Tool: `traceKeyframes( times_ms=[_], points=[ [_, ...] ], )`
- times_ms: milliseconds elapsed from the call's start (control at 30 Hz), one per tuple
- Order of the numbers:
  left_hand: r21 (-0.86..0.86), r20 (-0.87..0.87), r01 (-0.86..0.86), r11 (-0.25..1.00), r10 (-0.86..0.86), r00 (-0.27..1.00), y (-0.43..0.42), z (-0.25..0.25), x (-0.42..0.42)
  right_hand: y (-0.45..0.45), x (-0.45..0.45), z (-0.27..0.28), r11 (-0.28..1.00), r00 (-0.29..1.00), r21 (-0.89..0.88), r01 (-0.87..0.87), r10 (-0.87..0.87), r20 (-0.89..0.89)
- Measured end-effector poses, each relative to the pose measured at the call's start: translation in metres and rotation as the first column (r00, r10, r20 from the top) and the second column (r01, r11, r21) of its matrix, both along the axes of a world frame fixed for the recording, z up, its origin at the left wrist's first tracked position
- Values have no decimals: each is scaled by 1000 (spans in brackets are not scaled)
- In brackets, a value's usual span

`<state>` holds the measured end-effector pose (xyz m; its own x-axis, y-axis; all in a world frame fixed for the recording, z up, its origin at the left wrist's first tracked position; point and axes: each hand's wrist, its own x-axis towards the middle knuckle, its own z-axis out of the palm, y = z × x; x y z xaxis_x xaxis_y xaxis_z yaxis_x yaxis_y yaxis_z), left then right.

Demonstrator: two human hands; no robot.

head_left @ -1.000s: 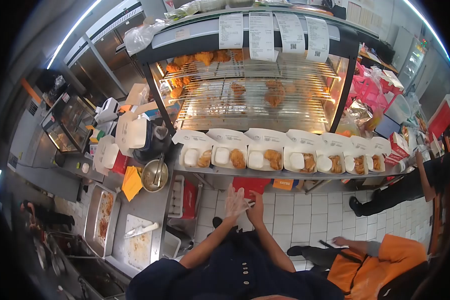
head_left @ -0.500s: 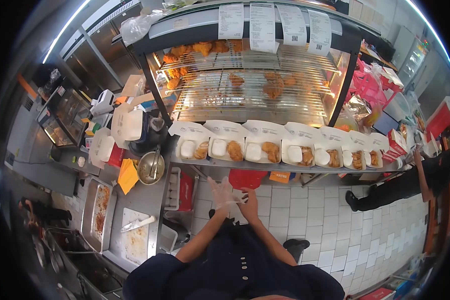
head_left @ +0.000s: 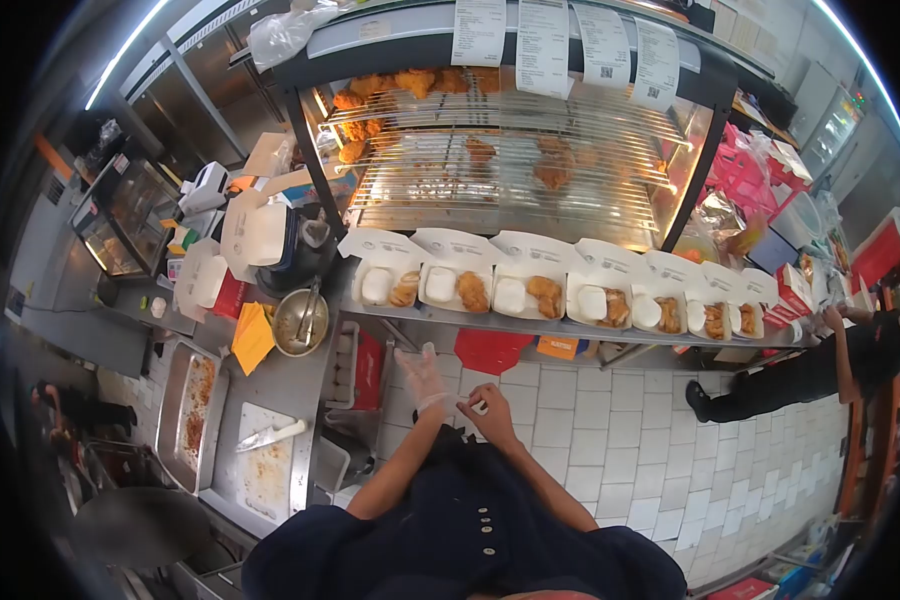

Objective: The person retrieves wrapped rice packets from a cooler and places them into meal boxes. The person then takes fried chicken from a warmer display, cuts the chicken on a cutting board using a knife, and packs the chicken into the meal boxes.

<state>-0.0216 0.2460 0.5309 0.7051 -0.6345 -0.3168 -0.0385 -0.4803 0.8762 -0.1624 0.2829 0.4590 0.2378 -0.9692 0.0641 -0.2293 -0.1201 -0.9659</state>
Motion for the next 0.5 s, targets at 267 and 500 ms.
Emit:
traceKeyframes(
  times_ms=[267,500],
  points=[
    [-34,378,61,998,-44,925,-10,-120,40,1,-11,-27,1000,998,-19,-19,20,52],
    [142,283,83,986,-120,952,-1,-82,29,16,-21,-9,977,993,198,-82,63,98]
  ],
)
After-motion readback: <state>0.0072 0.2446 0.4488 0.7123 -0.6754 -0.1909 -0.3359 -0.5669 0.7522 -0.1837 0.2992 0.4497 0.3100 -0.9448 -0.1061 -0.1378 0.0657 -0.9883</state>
